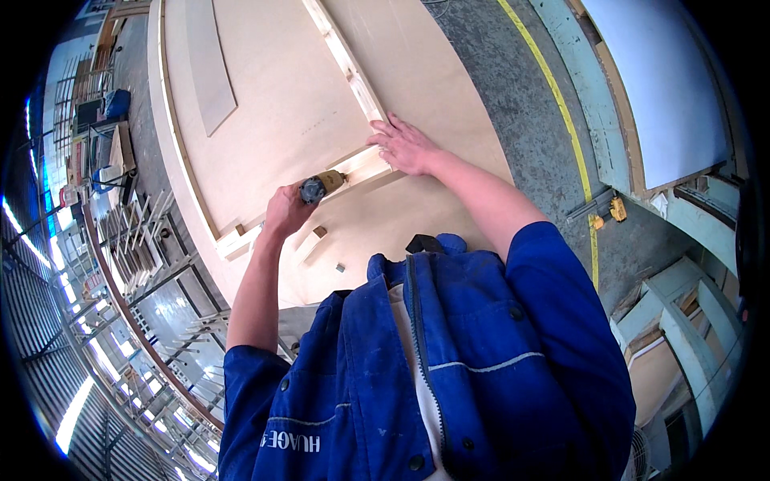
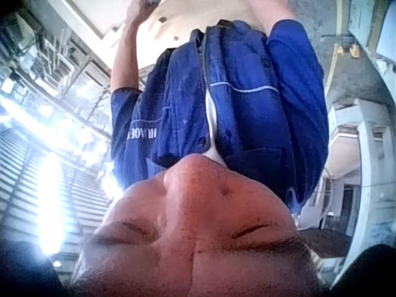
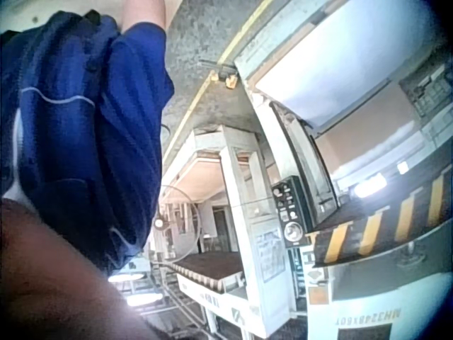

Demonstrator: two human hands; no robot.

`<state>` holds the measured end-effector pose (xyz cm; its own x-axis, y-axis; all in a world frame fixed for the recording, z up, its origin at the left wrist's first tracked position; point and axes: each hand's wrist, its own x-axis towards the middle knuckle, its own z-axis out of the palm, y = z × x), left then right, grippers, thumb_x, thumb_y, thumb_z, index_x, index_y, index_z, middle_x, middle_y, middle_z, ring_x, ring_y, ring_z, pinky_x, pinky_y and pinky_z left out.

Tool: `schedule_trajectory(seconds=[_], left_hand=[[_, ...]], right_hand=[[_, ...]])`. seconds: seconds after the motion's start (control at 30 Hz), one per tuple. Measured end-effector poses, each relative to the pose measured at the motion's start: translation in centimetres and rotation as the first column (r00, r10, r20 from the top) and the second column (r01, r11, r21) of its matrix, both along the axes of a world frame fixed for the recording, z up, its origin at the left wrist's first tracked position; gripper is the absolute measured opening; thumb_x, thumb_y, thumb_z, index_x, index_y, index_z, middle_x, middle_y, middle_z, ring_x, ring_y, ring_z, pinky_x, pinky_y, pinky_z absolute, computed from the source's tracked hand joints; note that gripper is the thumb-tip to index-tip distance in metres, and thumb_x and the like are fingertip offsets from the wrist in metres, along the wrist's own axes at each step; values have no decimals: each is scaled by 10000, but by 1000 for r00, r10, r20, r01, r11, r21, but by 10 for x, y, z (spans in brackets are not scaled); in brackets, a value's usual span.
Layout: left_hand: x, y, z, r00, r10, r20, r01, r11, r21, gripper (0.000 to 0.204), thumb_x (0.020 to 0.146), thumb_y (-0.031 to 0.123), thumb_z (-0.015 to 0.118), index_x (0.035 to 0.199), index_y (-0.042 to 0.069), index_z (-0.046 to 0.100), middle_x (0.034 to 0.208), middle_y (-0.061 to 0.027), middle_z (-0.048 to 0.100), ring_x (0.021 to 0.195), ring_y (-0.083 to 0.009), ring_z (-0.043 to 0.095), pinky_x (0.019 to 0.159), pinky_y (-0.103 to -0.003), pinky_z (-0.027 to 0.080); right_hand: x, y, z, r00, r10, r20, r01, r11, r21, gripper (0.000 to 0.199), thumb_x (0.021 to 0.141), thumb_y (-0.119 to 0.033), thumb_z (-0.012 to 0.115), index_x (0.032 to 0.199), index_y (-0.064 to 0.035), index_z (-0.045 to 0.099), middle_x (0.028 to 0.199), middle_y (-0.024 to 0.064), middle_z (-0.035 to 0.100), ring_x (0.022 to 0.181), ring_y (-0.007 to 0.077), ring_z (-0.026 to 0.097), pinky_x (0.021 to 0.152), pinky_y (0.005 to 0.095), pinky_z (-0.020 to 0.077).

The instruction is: The person assembles a wooden frame on a large sheet of plywood using a pneumatic nail gun. They position wooden strips and small blocks, then secure them with nails. The person reloads the nail gun with staples during the process.

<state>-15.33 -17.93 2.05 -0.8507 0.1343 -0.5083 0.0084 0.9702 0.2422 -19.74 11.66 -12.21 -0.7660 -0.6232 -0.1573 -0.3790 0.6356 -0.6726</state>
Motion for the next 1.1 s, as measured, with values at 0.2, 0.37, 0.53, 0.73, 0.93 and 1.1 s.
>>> schedule_trajectory(seconds=[0.2, 0.37, 0.53, 0.73, 0.93, 1.1], left_hand=[[4, -2, -8, 999, 45, -1, -45, 997, 62, 283, 871, 256, 727, 1080, 65, 722, 961, -201, 745, 908, -395, 712, 771, -462, 578], [-3, 23, -5, 997, 18, 78, -19, 1000, 10, 280, 874, 262, 732, 1068, 61, 714, 951, -206, 742, 899, -400, 712, 763, -466, 576], [3, 22, -16, 1000, 0, 19, -1, 999, 44, 267, 875, 259, 728, 1048, 58, 699, 937, -202, 741, 891, -409, 708, 765, -477, 574], [1, 23, -19, 1000, -16, 14, 15, 999, 37, 278, 876, 255, 725, 1057, 46, 696, 937, -210, 740, 894, -414, 708, 770, -480, 574], [-1, 32, -24, 1000, 11, -12, -10, 994, 104, 277, 877, 253, 717, 1055, 41, 708, 941, -220, 739, 893, -418, 709, 769, -483, 576], [-2, 45, -23, 1000, 10, 14, -11, 995, 99, 277, 870, 253, 718, 1053, 44, 710, 938, -223, 736, 887, -424, 704, 762, -483, 572]], right_hand=[[0, 0, 1, 1000, 0, 5, 0, 1000, 6, 458, 1036, -326, 495, 1485, -237, 491, 1677, 46, 254, 1546, 414, 198, 1290, 468, 202], [0, 0, 2, 1000, -1, -2, 1, 1000, 3, 453, 1038, -323, 493, 1483, -239, 495, 1679, 46, 251, 1548, 414, 191, 1291, 468, 197], [0, 0, 3, 1000, -8, 26, 8, 1000, -7, 445, 1045, -319, 487, 1485, -246, 494, 1681, 45, 245, 1555, 409, 176, 1293, 467, 188], [1, -1, 8, 999, -17, 50, 16, 1000, 16, 444, 1053, -330, 475, 1490, -251, 486, 1684, 41, 234, 1560, 399, 169, 1293, 466, 186], [-1, 0, 2, 1000, -2, 20, 2, 1000, 9, 449, 1053, -336, 474, 1493, -251, 484, 1685, 43, 232, 1557, 399, 176, 1290, 466, 195], [-1, 2, 9, 1000, 7, 31, -7, 1000, 8, 452, 1046, -326, 480, 1488, -231, 494, 1683, 45, 238, 1554, 403, 184, 1290, 467, 197]])
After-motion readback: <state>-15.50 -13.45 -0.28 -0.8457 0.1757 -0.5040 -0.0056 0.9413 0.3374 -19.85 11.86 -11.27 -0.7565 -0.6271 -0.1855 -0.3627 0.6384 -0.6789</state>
